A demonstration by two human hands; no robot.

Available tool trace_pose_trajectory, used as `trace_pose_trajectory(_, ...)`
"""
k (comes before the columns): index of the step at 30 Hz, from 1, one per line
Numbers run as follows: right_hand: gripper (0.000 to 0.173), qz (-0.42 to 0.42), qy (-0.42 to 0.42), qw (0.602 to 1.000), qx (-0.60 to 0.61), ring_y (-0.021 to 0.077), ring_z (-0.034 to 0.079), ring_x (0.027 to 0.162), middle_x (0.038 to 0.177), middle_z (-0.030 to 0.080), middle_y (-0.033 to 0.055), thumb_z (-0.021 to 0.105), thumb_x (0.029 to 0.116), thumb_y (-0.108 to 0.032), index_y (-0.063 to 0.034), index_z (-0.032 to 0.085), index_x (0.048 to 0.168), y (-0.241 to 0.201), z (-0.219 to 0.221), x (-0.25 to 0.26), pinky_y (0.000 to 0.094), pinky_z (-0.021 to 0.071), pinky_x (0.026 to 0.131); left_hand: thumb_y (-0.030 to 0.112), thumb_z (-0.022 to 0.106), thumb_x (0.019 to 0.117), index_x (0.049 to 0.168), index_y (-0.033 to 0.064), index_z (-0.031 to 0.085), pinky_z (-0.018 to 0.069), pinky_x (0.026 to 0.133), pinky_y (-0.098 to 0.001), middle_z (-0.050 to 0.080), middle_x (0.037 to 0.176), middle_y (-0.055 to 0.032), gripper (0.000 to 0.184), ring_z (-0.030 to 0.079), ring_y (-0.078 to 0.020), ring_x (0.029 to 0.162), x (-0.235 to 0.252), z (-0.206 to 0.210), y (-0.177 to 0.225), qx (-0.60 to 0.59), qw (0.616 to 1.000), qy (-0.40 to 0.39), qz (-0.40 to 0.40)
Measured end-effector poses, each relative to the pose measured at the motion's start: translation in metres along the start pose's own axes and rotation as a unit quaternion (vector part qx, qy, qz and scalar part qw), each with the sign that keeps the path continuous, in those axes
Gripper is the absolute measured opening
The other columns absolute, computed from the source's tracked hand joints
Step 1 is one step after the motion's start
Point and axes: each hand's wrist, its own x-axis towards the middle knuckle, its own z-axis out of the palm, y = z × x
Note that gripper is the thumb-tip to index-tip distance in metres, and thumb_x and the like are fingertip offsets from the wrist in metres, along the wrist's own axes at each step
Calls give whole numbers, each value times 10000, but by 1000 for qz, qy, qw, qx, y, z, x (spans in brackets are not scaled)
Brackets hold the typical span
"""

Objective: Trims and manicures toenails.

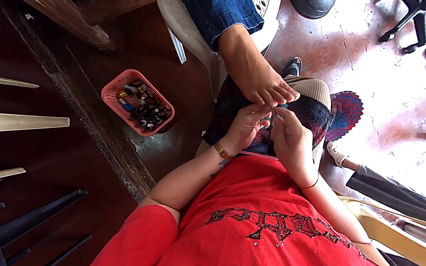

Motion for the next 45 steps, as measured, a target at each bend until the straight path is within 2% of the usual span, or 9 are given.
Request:
trace_pose_trajectory(12,242,-47,70,977,194,64,561,530,720,611,9,459,1082,-97,13,575,1263,10,-1,2,232,510,471,145,579,1033,1018,183,698,526,677,-200,643,871,41,126,598,-48,730,-10,-10,-1,15,999,-42,6)
trace_pose_trajectory(15,217,-120,68,957,256,46,579,589,800,631,29,421,1085,-72,27,528,1246,-6,-5,31,209,518,517,173,567,1042,1033,184,693,534,681,-205,663,864,43,128,619,-45,728,-12,-12,0,16,998,-57,2)
trace_pose_trajectory(18,223,-94,-23,975,202,43,578,644,839,643,44,486,1052,-56,59,615,1194,-19,-4,78,218,521,594,154,513,1049,1045,207,677,561,751,-225,690,925,65,172,653,-36,799,-9,-14,-1,6,998,-66,12)
trace_pose_trajectory(23,251,-125,58,964,229,82,565,560,725,602,37,455,1077,-53,98,560,1248,-22,-5,108,263,523,513,239,539,1056,1119,197,665,560,737,-237,677,1014,29,147,651,-65,847,-4,-13,1,-18,998,-58,-24)
trace_pose_trajectory(25,245,-87,-31,963,253,77,543,563,774,612,41,474,1062,-56,54,573,1258,-18,-9,82,250,496,502,343,578,1030,1120,205,681,570,805,-273,707,1034,31,194,674,-75,914,-4,-11,3,-49,996,-66,-27)
trace_pose_trajectory(28,220,-35,-129,955,264,96,520,431,645,595,33,534,1029,-80,-21,637,1214,4,-10,36,261,470,367,271,545,1029,1065,175,688,575,853,-296,716,1010,16,176,683,-89,941,-6,-5,9,-67,996,-37,-33)
trace_pose_trajectory(34,145,62,-147,938,309,66,565,487,660,645,20,573,1036,-115,-26,679,1081,39,-19,3,206,493,443,315,557,1038,1050,194,689,554,750,-238,668,1059,44,180,643,-64,874,-5,-4,11,-40,998,-1,-50)
trace_pose_trajectory(39,215,196,-138,853,464,44,511,467,662,639,36,541,1055,-159,-54,720,1113,44,-19,11,183,451,441,301,535,1045,1051,171,702,557,721,-234,682,1058,21,212,648,-65,869,-3,-6,7,-52,998,-20,-33)
trace_pose_trajectory(45,277,213,-159,821,506,48,504,456,652,626,42,488,1076,-168,-56,719,1180,41,-18,18,187,457,440,306,521,1054,1106,148,702,562,729,-238,688,1079,-4,245,658,-81,893,-3,-6,7,-50,998,-21,-36)
